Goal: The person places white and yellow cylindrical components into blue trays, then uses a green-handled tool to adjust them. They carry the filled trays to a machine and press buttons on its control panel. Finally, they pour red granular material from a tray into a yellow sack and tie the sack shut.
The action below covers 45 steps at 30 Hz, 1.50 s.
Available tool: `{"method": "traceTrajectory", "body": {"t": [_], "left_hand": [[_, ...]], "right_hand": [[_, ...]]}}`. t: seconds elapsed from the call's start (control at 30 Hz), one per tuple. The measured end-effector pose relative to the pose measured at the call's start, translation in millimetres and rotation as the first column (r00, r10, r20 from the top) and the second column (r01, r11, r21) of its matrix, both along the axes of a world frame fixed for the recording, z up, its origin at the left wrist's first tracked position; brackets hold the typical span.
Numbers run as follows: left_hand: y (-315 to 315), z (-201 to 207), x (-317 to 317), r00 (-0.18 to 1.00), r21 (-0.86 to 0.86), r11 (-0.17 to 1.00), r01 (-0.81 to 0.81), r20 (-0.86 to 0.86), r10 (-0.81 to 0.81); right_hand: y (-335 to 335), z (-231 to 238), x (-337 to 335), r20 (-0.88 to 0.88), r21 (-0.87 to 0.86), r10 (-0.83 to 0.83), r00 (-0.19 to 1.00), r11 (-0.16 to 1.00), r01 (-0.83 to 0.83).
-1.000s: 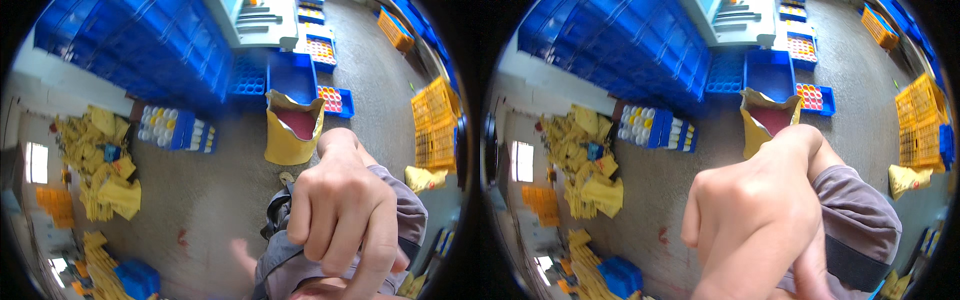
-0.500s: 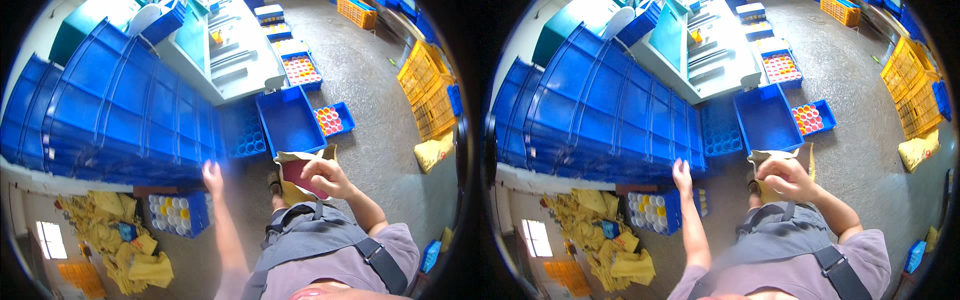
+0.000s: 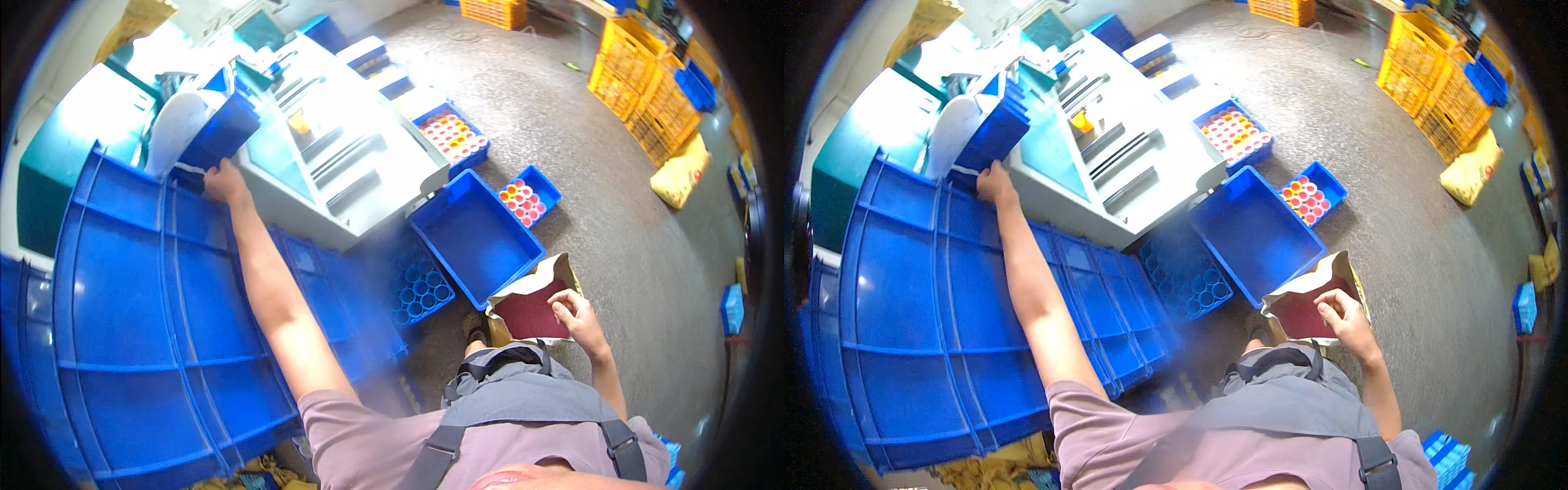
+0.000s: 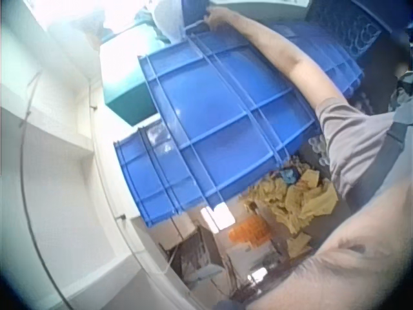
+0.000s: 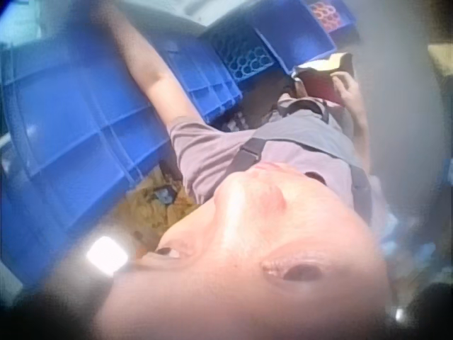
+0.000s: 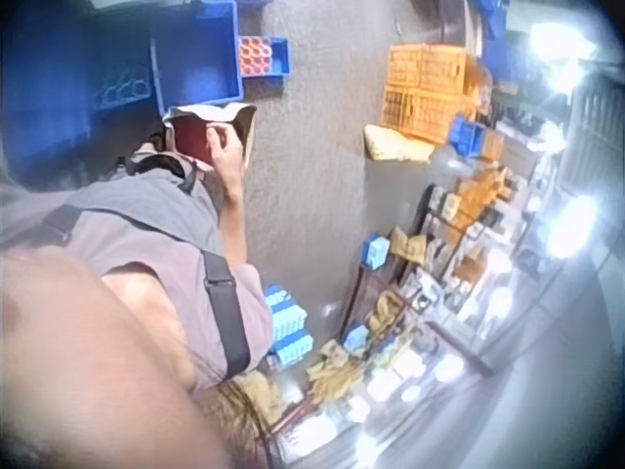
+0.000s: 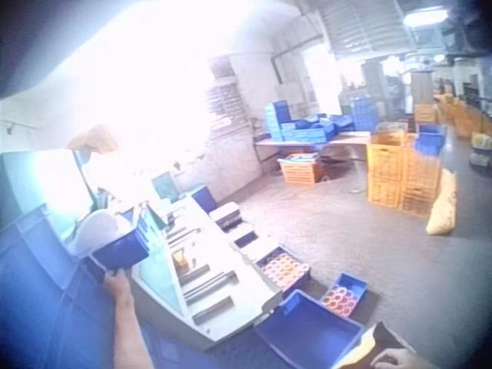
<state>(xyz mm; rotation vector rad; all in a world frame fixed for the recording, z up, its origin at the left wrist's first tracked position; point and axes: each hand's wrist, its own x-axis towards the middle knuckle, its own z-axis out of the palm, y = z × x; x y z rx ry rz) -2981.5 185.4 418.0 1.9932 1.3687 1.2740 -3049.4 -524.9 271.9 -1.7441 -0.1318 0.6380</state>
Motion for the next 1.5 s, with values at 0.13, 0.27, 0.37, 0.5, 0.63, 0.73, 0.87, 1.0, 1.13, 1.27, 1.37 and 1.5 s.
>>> {"method": "traceTrajectory", "body": {"t": [0.13,0.27,0.37,0.5,0.63,0.73,0.87,1.0,1.13,1.27,1.37,1.5], "left_hand": [[-118,-47,-15,0.627,0.162,0.904,0.396,0.672,-0.395],[-274,-126,-55,0.325,-0.116,0.7,0.704,0.93,-0.173],[-351,-150,-97,0.206,-0.145,0.444,0.884,0.974,-0.093],[-444,-170,-145,0.303,-0.306,0.015,0.952,0.949,0.091],[-499,-198,-172,0.31,-0.255,-0.197,0.947,0.886,0.344],[-510,-224,-187,0.446,-0.347,-0.284,0.894,0.757,0.477],[-509,-271,-214,0.439,-0.429,-0.166,0.888,0.681,0.586],[-543,-339,-280,0.454,-0.548,-0.057,0.835,0.625,0.635],[-635,-408,-350,0.668,-0.81,-0.151,0.566,0.343,0.66],[-717,-457,-369,0.8,-0.92,-0.345,0.186,-0.062,0.597],[-745,-500,-341,0.854,-0.966,-0.236,0.103,-0.036,0.519],[-738,-576,-253,0.987,-0.901,0.407,0.154,0.118,-0.112]], "right_hand": [[41,-13,-2,0.033,-0.057,0.053,0.998,0.997,-0.051],[88,-21,-8,-0.17,-0.011,0.27,0.948,0.961,-0.276],[112,-25,-15,-0.178,0.026,0.347,0.921,0.937,-0.348],[123,-35,-19,-0.325,0.506,0.424,0.845,0.833,-0.223],[108,-46,-31,-0.231,0.322,0.211,0.95,0.938,-0.13],[73,-54,-42,-0.335,0.408,0.086,0.938,0.911,0.062],[-13,-74,-26,-0.505,0.461,-0.096,0.858,0.81,0.362],[-148,-127,-5,-0.684,0.348,-0.208,0.7,0.749,0.563],[-283,-205,-16,-0.738,0.124,-0.327,0.59,0.794,0.595],[-385,-289,-33,-0.688,-0.256,-0.574,0.445,0.765,0.592],[-423,-361,-28,-0.636,-0.469,-0.694,0.337,0.694,0.546],[-412,-450,24,-0.654,-0.387,-0.598,0.463,0.79,0.475]]}}
